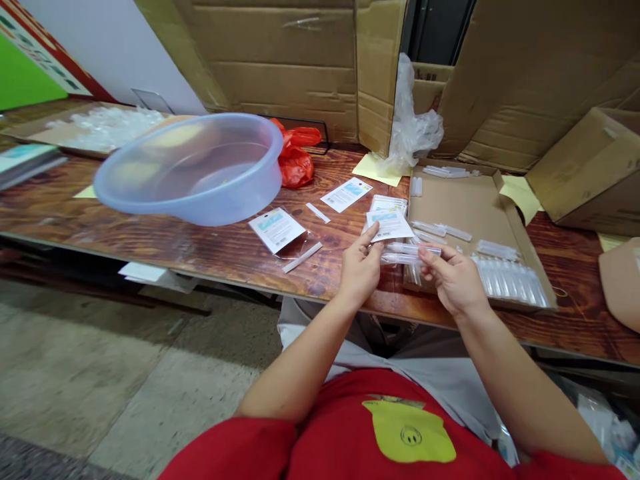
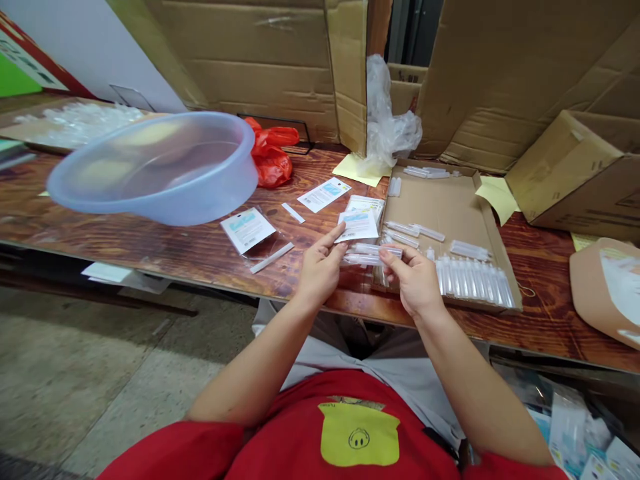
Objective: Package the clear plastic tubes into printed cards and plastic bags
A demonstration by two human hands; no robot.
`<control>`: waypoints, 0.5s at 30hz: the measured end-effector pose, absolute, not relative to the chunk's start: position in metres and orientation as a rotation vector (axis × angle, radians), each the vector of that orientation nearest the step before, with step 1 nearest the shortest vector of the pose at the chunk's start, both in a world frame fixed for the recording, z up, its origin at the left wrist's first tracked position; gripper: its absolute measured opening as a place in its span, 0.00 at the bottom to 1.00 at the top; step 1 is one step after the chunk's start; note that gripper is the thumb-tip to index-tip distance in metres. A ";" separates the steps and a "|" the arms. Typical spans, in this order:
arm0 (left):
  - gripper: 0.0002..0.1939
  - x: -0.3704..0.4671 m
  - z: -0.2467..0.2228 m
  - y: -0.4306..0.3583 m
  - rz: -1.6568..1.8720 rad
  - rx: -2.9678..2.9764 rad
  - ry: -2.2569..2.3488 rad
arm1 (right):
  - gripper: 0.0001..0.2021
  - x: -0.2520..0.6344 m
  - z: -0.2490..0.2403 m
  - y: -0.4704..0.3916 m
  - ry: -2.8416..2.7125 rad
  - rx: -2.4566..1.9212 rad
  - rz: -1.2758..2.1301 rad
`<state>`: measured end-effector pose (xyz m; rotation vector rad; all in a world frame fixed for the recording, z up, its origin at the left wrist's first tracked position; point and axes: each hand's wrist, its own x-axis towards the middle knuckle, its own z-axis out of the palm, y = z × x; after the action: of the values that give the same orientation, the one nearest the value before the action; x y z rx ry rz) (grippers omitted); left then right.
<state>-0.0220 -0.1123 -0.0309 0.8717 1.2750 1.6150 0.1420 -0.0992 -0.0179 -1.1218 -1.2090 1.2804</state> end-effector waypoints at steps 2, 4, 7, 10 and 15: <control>0.26 -0.019 -0.031 -0.115 1.613 0.902 1.284 | 0.24 0.142 -0.024 -0.092 -1.021 -1.114 1.352; 0.26 -0.015 -0.032 -0.117 1.597 0.919 1.292 | 0.25 0.140 -0.029 -0.088 -0.973 -1.110 1.316; 0.24 -0.007 -0.033 -0.121 1.621 0.927 1.276 | 0.24 0.127 -0.035 -0.088 -0.999 -1.126 1.172; 0.26 0.003 -0.034 -0.124 1.592 0.860 1.204 | 0.22 0.109 -0.038 -0.094 -1.170 -1.189 0.886; 0.29 -0.009 -0.031 -0.125 1.622 0.838 1.168 | 0.26 0.109 -0.023 -0.103 -1.673 -1.133 0.512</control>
<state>-0.0086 -0.1248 -0.0310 0.8380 1.1683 1.6224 0.1087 -0.1030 -0.0229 -1.1334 -1.6731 0.5117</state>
